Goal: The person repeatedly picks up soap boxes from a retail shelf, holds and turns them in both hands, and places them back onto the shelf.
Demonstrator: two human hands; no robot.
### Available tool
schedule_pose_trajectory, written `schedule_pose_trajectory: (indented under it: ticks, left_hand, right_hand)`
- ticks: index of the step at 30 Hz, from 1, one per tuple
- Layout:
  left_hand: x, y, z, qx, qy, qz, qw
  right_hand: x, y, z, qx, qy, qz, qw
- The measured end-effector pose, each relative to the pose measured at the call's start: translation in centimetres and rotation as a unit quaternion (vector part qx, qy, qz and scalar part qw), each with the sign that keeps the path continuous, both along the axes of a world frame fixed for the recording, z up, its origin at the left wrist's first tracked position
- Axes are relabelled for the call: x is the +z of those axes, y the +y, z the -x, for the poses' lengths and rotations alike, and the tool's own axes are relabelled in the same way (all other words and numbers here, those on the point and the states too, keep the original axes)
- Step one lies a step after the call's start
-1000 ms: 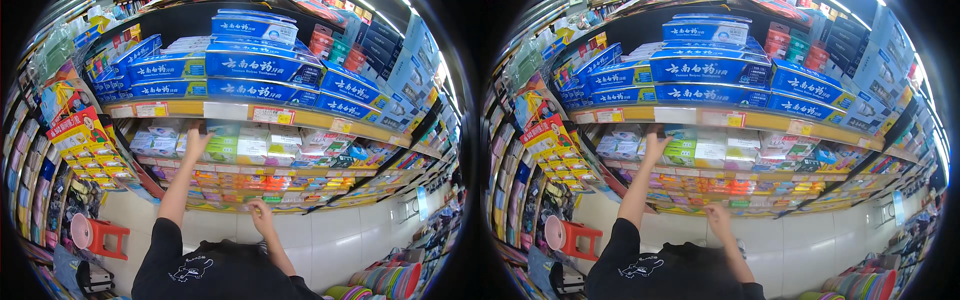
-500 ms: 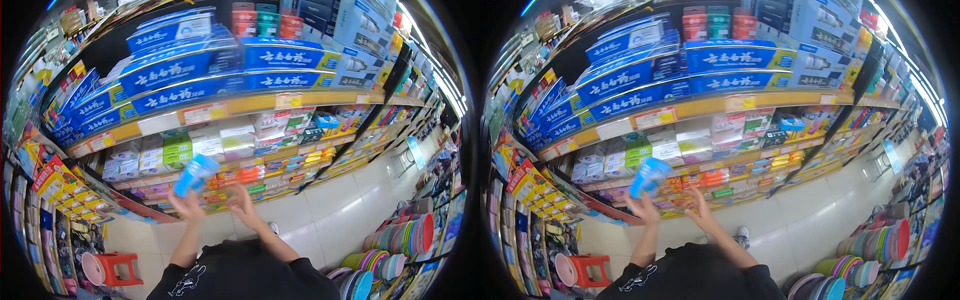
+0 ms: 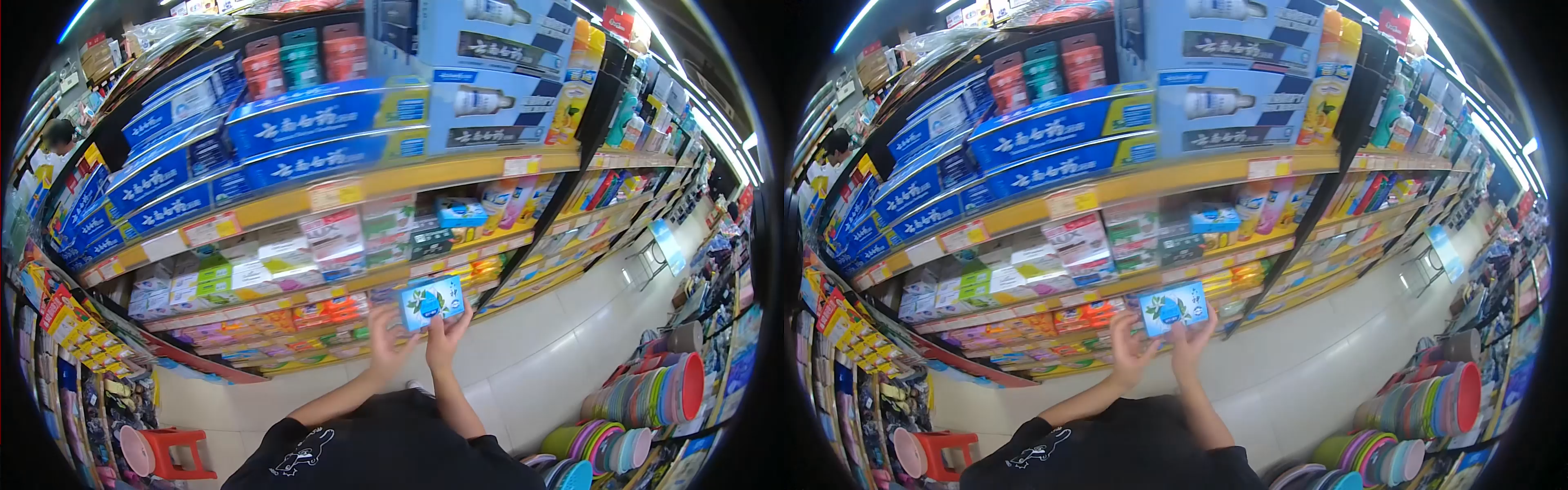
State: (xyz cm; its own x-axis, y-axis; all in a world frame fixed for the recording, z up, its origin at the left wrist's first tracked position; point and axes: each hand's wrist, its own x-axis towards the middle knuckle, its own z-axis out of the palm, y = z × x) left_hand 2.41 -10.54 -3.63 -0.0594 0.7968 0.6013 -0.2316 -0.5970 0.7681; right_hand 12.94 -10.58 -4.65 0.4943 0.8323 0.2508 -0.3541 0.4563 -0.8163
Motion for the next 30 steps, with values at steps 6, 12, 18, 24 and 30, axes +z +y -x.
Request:
schedule_pose_trajectory:
  ticks: [6, 12, 18, 24, 30]
  left_hand:
    - [1.2, 3.4, -8.2, 0.039, 0.059, 0.014, 0.997]
    - [4.8, 10.1, -11.5, 0.119, 0.139, 0.003, 0.983]
    - [5.2, 15.6, -13.2, 0.227, 0.314, -0.049, 0.920]
    - [6.1, 12.4, -12.8, 0.207, 0.249, -0.029, 0.946]
    - [1.2, 5.8, -6.9, 0.171, 0.233, -0.093, 0.953]
  right_hand:
    - [2.5, 4.3, -8.5, 0.025, -0.033, 0.004, 0.999]
    - [5.3, 12.2, -13.0, 0.001, -0.141, -0.042, 0.989]
    - [3.7, 17.1, -15.4, -0.169, -0.370, 0.005, 0.913]
    - [3.3, 13.7, -13.5, -0.204, -0.391, -0.022, 0.897]
    - [0.4, 8.2, -11.2, -0.110, -0.426, -0.012, 0.898]
